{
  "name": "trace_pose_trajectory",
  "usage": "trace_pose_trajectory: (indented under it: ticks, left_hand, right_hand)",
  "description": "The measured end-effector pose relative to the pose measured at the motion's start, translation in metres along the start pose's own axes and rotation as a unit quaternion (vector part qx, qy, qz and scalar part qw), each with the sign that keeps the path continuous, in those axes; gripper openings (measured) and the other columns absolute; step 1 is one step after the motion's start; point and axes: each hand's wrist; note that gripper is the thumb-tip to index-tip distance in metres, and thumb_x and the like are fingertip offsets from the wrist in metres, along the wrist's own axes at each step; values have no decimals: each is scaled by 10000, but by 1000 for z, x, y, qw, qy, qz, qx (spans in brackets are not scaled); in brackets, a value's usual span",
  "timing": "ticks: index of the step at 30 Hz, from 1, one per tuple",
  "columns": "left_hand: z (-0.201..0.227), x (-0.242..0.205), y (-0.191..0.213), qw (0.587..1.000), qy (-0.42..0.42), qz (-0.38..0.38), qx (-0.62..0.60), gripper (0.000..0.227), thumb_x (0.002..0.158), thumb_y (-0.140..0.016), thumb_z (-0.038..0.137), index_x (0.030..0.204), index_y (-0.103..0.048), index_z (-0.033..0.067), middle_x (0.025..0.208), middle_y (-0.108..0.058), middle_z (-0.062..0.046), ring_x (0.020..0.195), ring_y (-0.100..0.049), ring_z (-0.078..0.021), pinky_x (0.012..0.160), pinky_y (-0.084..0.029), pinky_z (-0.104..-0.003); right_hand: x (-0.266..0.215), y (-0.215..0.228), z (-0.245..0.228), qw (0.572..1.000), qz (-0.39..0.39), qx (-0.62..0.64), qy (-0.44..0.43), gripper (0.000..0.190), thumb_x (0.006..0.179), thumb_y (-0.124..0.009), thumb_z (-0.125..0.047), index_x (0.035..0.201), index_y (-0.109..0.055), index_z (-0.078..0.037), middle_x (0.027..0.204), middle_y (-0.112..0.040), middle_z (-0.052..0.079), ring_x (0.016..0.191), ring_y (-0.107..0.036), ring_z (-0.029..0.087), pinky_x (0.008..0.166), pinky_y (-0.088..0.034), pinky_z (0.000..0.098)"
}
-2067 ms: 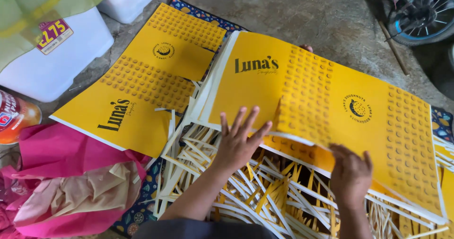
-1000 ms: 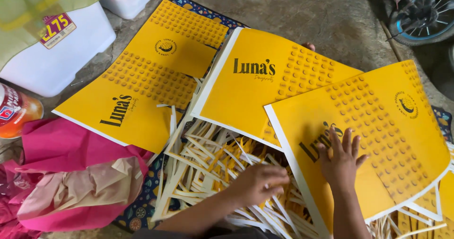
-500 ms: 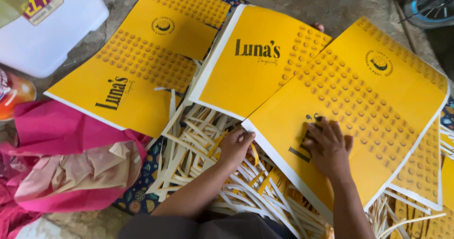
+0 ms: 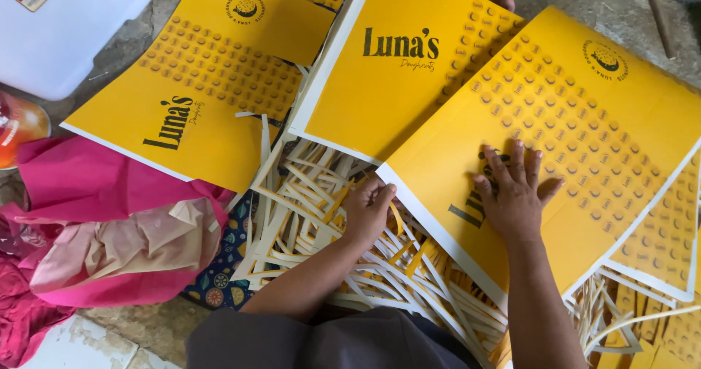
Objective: Peeling off waste paper strips from the edges of printed paper bags
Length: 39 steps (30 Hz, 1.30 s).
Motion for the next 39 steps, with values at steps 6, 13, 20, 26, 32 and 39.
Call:
trace_pose_trajectory:
  ticks: [6,13,20,26,32,39]
  left_hand:
    - [-32,5,0,995,-98,12,18,224,1002,-630,147,809,-650,37,735,-742,-129,689,-749,-189,539,-578,-280]
    - [-51,0,21,981,-153,103,60,207,1002,-652,196,842,-655,63,720,-674,-117,707,-678,-147,582,-545,-300]
    - [-3,-9,4,998,26,-56,-11,533,1051,-500,513,1297,-579,47,1090,-722,-238,953,-745,-314,784,-621,-388]
    - [39,-24,-18,941,54,-157,296,338,923,-609,534,1007,-736,232,859,-767,48,666,-727,-66,629,-599,-214]
    - [15,-19,-34,928,45,-163,332,275,954,-656,453,845,-704,205,688,-663,63,593,-595,-84,555,-453,-302]
    - [-35,-17,-28,965,-40,-82,246,215,902,-731,306,803,-724,116,627,-656,-119,657,-708,-284,595,-533,-376]
  right_hand:
    - [0,3,-5,1000,-14,-5,-23,551,1043,-320,-707,1569,-339,-545,1741,-198,-29,1605,-68,311,1165,41,771]
    - [16,4,-14,998,-22,-16,-64,558,1055,-264,-708,1583,-316,-536,1741,-190,-4,1596,-63,331,1128,-12,822]
    - [62,-10,63,989,99,-39,100,457,984,-607,-435,1438,-601,-373,1468,-584,25,1295,-555,329,954,-507,585]
    - [34,18,78,992,52,15,118,388,1051,-507,-425,1406,-635,-337,1614,-483,-12,1532,-313,338,1146,-171,524]
    - [34,25,53,996,-6,80,35,469,1035,-453,-462,1498,-508,-416,1681,-350,6,1590,-126,346,1210,-7,569]
    - [39,18,50,999,4,32,-16,434,1070,-462,-578,1498,-479,-508,1674,-346,-106,1584,-195,290,1222,-37,710]
Point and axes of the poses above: each hand's wrist, its own x-axis towards the middle knuckle, its own y-axis out of the back of the hand, z = x × y
